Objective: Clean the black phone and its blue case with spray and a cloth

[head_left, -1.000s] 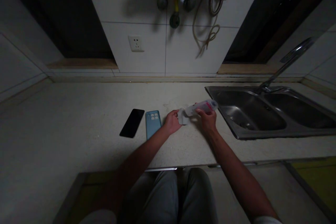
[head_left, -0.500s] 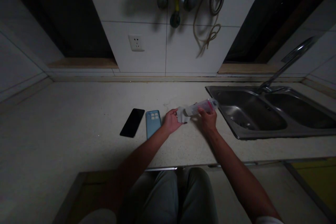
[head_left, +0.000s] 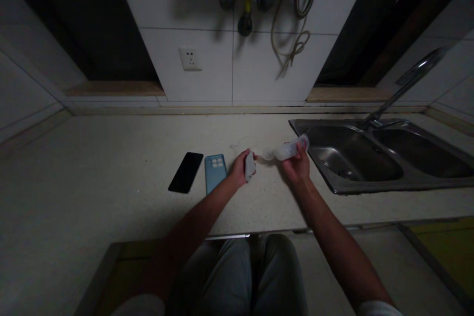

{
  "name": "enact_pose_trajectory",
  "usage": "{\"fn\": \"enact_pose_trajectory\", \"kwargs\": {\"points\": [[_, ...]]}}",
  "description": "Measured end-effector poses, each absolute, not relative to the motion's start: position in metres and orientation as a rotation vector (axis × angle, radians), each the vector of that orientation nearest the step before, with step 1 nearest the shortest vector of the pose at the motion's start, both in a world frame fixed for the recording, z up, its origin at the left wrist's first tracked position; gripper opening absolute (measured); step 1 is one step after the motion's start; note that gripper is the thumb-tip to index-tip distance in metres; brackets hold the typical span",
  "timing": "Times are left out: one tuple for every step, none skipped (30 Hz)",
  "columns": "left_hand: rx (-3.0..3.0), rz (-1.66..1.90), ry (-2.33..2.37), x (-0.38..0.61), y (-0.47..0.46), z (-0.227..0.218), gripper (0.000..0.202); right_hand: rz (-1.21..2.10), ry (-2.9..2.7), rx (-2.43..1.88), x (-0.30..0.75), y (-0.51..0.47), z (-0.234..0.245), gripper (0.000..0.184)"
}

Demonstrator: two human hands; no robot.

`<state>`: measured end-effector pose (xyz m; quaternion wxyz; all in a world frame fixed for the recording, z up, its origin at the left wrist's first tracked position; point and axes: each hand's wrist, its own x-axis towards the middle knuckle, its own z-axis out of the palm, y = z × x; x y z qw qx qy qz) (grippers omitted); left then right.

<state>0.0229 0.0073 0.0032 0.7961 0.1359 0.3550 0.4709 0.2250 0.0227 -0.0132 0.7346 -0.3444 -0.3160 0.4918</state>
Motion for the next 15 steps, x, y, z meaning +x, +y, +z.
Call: {"fn": "enact_pose_trajectory", "kwargs": {"points": [[0.32, 0.997, 0.763, 0.024, 0.006, 0.004, 0.024, 1.098, -0.693, -0.754, 0.224, 0.022, -0.013, 0.037], [0.351, 0.976, 0.765, 0.025, 0.006, 0.004, 0.022, 1.117, -0.692, -0.754, 0.222, 0.022, -0.013, 0.039], [0.384, 0.95, 0.77, 0.026, 0.005, 0.004, 0.02, 1.128, -0.692, -0.759, 0.22, 0.021, -0.013, 0.041], [0.415, 0.922, 0.776, 0.026, 0.004, 0.004, 0.019, 1.129, -0.696, -0.766, 0.217, 0.02, -0.013, 0.043], [0.441, 0.895, 0.786, 0.027, 0.003, 0.003, 0.018, 1.119, -0.703, -0.778, 0.215, 0.02, -0.012, 0.043], [0.461, 0.878, 0.795, 0.027, 0.003, 0.002, 0.017, 1.095, -0.711, -0.79, 0.213, 0.019, -0.012, 0.044], [0.476, 0.872, 0.805, 0.027, 0.002, 0.001, 0.016, 1.057, -0.719, -0.802, 0.211, 0.018, -0.011, 0.043], [0.491, 0.876, 0.811, 0.028, 0.002, 0.001, 0.016, 1.009, -0.723, -0.811, 0.21, 0.017, -0.01, 0.042], [0.508, 0.887, 0.814, 0.028, 0.001, 0.0, 0.016, 0.958, -0.725, -0.819, 0.209, 0.017, -0.009, 0.041], [0.528, 0.894, 0.809, 0.028, 0.001, 0.0, 0.017, 0.904, -0.729, -0.831, 0.208, 0.017, -0.008, 0.04], [0.551, 0.895, 0.796, 0.028, 0.0, 0.0, 0.019, 0.853, -0.737, -0.852, 0.208, 0.016, -0.008, 0.04], [0.574, 0.891, 0.783, 0.029, -0.001, -0.001, 0.02, 0.806, -0.748, -0.882, 0.207, 0.016, -0.008, 0.041], [0.592, 0.886, 0.776, 0.029, -0.001, -0.001, 0.02, 0.769, -0.764, -0.921, 0.206, 0.015, -0.009, 0.042], [0.601, 0.889, 0.78, 0.03, -0.002, -0.001, 0.02, 0.744, -0.787, -0.964, 0.204, 0.014, -0.01, 0.044], [0.601, 0.895, 0.795, 0.03, -0.002, -0.002, 0.019, 0.728, -0.818, -1.001, 0.202, 0.012, -0.011, 0.045]]}}
